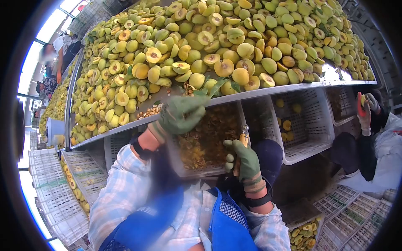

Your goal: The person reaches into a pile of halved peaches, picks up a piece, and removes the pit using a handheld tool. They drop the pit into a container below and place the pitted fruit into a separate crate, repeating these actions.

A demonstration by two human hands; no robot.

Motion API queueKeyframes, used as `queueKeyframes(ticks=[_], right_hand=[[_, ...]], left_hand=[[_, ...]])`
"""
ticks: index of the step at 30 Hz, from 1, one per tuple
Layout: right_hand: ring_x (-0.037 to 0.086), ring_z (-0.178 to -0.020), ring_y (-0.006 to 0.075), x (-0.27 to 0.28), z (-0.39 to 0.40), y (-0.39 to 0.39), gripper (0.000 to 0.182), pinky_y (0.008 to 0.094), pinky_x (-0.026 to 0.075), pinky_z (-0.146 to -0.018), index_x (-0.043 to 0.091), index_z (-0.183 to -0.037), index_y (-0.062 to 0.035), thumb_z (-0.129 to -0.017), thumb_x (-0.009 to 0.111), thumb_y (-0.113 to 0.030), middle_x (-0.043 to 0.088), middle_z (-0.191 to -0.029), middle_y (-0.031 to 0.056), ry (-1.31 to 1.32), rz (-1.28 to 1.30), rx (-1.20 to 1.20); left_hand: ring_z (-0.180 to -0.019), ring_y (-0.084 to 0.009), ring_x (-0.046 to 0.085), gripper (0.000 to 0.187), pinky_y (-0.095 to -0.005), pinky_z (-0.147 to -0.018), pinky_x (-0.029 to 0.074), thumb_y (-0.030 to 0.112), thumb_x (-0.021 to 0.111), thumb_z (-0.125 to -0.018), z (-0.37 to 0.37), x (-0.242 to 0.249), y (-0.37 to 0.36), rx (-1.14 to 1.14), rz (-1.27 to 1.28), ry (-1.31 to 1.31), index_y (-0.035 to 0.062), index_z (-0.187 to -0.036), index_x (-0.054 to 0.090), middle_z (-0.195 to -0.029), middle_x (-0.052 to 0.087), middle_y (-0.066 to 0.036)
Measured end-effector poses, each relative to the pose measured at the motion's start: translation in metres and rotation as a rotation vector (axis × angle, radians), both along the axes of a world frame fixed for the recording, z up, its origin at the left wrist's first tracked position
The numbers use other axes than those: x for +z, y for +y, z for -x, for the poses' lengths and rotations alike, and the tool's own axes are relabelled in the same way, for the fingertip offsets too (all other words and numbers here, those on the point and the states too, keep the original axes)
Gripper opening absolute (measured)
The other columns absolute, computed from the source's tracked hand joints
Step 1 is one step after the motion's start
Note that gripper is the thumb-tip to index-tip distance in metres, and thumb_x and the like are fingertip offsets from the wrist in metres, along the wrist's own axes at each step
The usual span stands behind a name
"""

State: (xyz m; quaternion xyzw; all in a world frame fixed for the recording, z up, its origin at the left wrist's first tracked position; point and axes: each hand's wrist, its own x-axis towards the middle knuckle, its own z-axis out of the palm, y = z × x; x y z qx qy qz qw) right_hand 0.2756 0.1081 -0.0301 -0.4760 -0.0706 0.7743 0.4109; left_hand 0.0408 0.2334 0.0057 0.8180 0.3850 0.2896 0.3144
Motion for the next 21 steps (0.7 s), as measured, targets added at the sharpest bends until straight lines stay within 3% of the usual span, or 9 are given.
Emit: queueKeyframes(ticks=[1, 3, 5, 8, 9, 13, 18, 21], right_hand=[[0.05, -0.051, 0.0093, -0.001, 0.0, -0.001, 0.041, 0.0227, 0.044, -0.048, 0.061, -0.118, 0.0013, -0.099, 0.055, -0.035, 0.055, -0.067, -0.0015, -0.008, -0.022, -0.006], [0.05, -0.052, 0.0094, 0.001, 0.002, -0.005, 0.042, 0.0228, 0.044, -0.048, 0.06, -0.118, 0.0011, -0.099, 0.055, -0.035, 0.055, -0.067, -0.0015, -0.004, -0.036, -0.018], [0.05, -0.053, 0.0096, 0.005, 0.003, -0.011, 0.042, 0.0229, 0.044, -0.048, 0.06, -0.118, 0.0012, -0.098, 0.055, -0.036, 0.055, -0.068, -0.0014, 0.019, -0.02, -0.027], [0.05, -0.054, 0.0097, 0.015, 0.008, -0.016, 0.043, 0.0227, 0.044, -0.048, 0.06, -0.118, 0.0006, -0.098, 0.056, -0.037, 0.055, -0.07, -0.0011, 0.002, -0.062, -0.01], [0.051, -0.053, 0.0103, 0.019, 0.01, -0.018, 0.042, 0.0229, 0.044, -0.048, 0.059, -0.118, 0.0001, -0.098, 0.055, -0.037, 0.055, -0.07, -0.0005, -0.02, -0.064, -0.005], [0.055, -0.052, 0.0123, 0.031, 0.021, -0.017, 0.038, 0.0253, 0.046, -0.048, 0.061, -0.114, -0.0028, -0.097, 0.058, -0.037, 0.057, -0.068, 0.001, -0.096, -0.129, 0.088], [0.056, -0.052, 0.0133, 0.042, 0.039, -0.02, 0.039, 0.026, 0.047, -0.048, 0.062, -0.114, -0.0017, -0.096, 0.06, -0.036, 0.058, -0.068, 0.0019, -0.095, -0.188, 0.105], [0.055, -0.05, 0.0121, 0.053, 0.047, -0.025, 0.043, 0.0228, 0.043, -0.044, 0.061, -0.115, 0.0009, -0.095, 0.059, -0.037, 0.057, -0.067, 0.0028, -0.165, -0.149, 0.126]], left_hand=[[-0.101, -0.0281, 0.067, 0.037, -0.0413, -0.089, 0.052, 0.026, 0.06, -0.091, 0.002, 0.01, 0.017, 0.055, -0.072, -0.03, 0.004, -0.12, 0.064, -0.107, 0.069, -0.019], [-0.103, -0.0313, 0.065, 0.044, -0.0433, -0.095, 0.048, 0.033, 0.062, -0.087, 0.008, 0.004, 0.06, 0.351, -0.511, 0.294, 0.0059, -0.121, 0.063, -0.1, 0.07, -0.017], [-0.104, -0.0331, 0.063, 0.051, -0.044, -0.1, 0.043, 0.042, 0.062, -0.084, 0.025, -0.022, 0.094, 0.518, -0.539, 0.748, 0.0088, -0.123, 0.062, -0.095, 0.07, -0.015], [-0.1, -0.0333, 0.063, 0.052, -0.0437, -0.102, 0.04, 0.047, 0.061, -0.084, 0.032, -0.018, 0.12, 0.323, -0.238, 0.886, 0.0102, -0.121, 0.063, -0.096, 0.069, -0.015], [-0.097, -0.0347, 0.063, 0.046, -0.0427, -0.096, 0.044, 0.041, 0.064, -0.083, 0.037, -0.021, 0.12, 0.31, -0.297, 0.763, 0.0095, -0.117, 0.065, -0.097, 0.069, -0.015], [-0.098, -0.0357, 0.063, 0.037, -0.04, -0.083, 0.05, 0.027, 0.068, -0.077, 0.056, -0.025, 0.12, 0.222, -0.12, 0.466, 0.0127, -0.111, 0.066, -0.102, 0.068, -0.016], [-0.102, -0.0338, 0.062, 0.034, -0.0389, -0.088, 0.049, 0.025, 0.068, -0.074, 0.067, -0.025, 0.112, 0.288, -0.136, 0.492, 0.0129, -0.106, 0.067, -0.107, 0.066, -0.014], [-0.105, -0.0315, 0.062, 0.03, -0.0369, -0.091, 0.049, 0.022, 0.067, -0.074, 0.066, -0.026, 0.105, 0.283, -0.174, 0.398, 0.0126, -0.103, 0.068, -0.111, 0.066, -0.012]])
